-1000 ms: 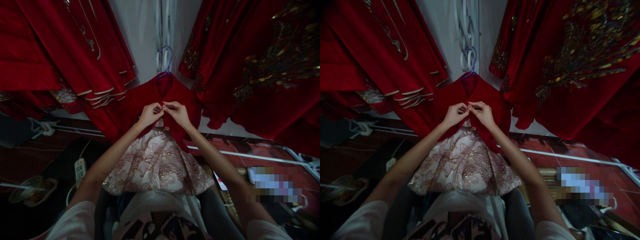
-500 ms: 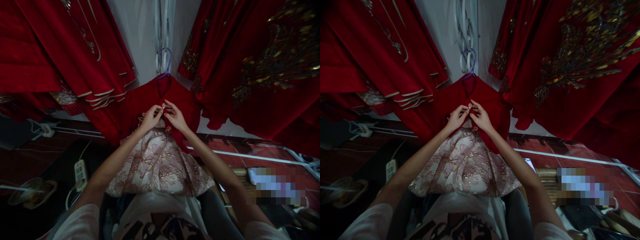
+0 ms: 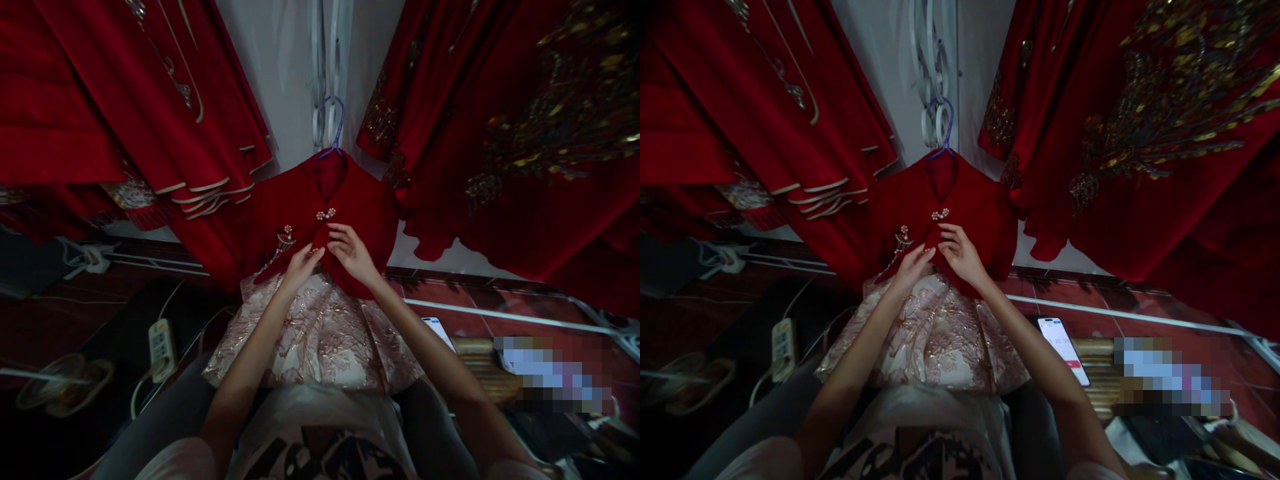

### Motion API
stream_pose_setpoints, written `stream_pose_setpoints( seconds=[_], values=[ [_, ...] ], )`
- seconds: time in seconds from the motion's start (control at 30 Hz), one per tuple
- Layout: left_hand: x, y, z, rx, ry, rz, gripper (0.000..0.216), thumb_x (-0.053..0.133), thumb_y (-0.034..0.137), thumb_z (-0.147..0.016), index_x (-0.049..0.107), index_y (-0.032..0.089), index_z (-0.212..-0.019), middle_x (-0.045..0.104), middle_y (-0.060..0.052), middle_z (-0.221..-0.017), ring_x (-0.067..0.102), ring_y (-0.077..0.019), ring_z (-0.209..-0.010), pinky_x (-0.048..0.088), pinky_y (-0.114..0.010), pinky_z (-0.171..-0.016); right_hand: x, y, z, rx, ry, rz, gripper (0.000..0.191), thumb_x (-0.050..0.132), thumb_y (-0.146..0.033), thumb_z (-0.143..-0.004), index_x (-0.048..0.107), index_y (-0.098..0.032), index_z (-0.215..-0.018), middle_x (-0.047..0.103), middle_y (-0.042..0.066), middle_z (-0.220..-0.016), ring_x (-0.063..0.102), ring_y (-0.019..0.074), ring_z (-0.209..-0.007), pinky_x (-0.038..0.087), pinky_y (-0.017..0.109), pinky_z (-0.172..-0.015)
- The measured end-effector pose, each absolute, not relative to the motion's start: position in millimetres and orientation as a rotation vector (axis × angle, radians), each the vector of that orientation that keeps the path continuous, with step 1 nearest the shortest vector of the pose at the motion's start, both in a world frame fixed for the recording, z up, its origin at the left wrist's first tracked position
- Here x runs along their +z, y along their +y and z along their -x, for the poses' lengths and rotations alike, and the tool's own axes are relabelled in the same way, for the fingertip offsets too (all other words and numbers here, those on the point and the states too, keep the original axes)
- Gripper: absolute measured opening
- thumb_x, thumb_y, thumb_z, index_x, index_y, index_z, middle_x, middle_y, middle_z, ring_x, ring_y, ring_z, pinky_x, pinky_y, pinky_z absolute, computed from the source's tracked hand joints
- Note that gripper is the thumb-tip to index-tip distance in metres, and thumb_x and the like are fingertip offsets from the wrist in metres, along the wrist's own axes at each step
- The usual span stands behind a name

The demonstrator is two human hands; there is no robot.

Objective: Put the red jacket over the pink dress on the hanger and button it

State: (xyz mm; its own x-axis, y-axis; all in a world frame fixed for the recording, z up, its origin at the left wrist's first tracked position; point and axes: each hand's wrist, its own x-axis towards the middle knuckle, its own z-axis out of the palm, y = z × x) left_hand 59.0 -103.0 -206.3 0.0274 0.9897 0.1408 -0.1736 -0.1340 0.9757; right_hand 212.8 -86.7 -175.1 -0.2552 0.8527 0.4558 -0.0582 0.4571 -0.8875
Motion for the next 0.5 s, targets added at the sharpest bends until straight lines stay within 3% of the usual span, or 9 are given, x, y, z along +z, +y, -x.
stream_pose_setpoints(
  seconds=[0.13,0.27,0.37,0.5],
  values=[
    [-203.9,-104.7,-34.1,1.491,1.099,-1.102,0.043,0.066,0.054,-0.075,0.068,0.015,-0.094,0.071,-0.007,-0.087,0.067,-0.0139,-0.073,0.056,-0.030,-0.074,-172.6,-92.7,-207.9,0.867,-1.606,0.791,0.029,0.059,-0.030,-0.083,0.055,-0.025,-0.111,0.061,0.006,-0.110,0.062,0.0166,-0.096,0.054,0.034,-0.086],
    [-197.8,-101.6,-26.2,1.501,1.120,-1.135,0.041,0.064,0.054,-0.077,0.066,0.015,-0.091,0.070,-0.008,-0.095,0.067,-0.0141,-0.082,0.055,-0.030,-0.079,-172.9,-97.0,-198.3,0.927,-1.644,0.766,0.025,0.054,-0.026,-0.085,0.053,-0.023,-0.110,0.062,0.007,-0.113,0.065,0.0151,-0.090,0.057,0.033,-0.080],
    [-198.1,-102.1,-34.6,1.398,1.140,-1.185,0.039,0.065,0.050,-0.078,0.062,0.018,-0.101,0.067,-0.008,-0.109,0.065,-0.0153,-0.091,0.054,-0.029,-0.078,-173.9,-98.1,-193.0,0.996,-1.664,0.740,0.027,0.055,-0.027,-0.084,0.051,-0.023,-0.110,0.060,0.007,-0.119,0.065,0.0155,-0.093,0.057,0.033,-0.079],
    [-204.4,-104.2,-44.7,1.225,1.144,-1.289,0.035,0.065,0.042,-0.080,0.061,0.017,-0.103,0.068,-0.006,-0.097,0.064,-0.0144,-0.081,0.052,-0.028,-0.072,-173.5,-97.3,-196.5,1.004,-1.627,0.733,0.027,0.056,-0.026,-0.083,0.052,-0.023,-0.109,0.060,0.007,-0.118,0.065,0.0158,-0.096,0.057,0.032,-0.079]
  ],
)
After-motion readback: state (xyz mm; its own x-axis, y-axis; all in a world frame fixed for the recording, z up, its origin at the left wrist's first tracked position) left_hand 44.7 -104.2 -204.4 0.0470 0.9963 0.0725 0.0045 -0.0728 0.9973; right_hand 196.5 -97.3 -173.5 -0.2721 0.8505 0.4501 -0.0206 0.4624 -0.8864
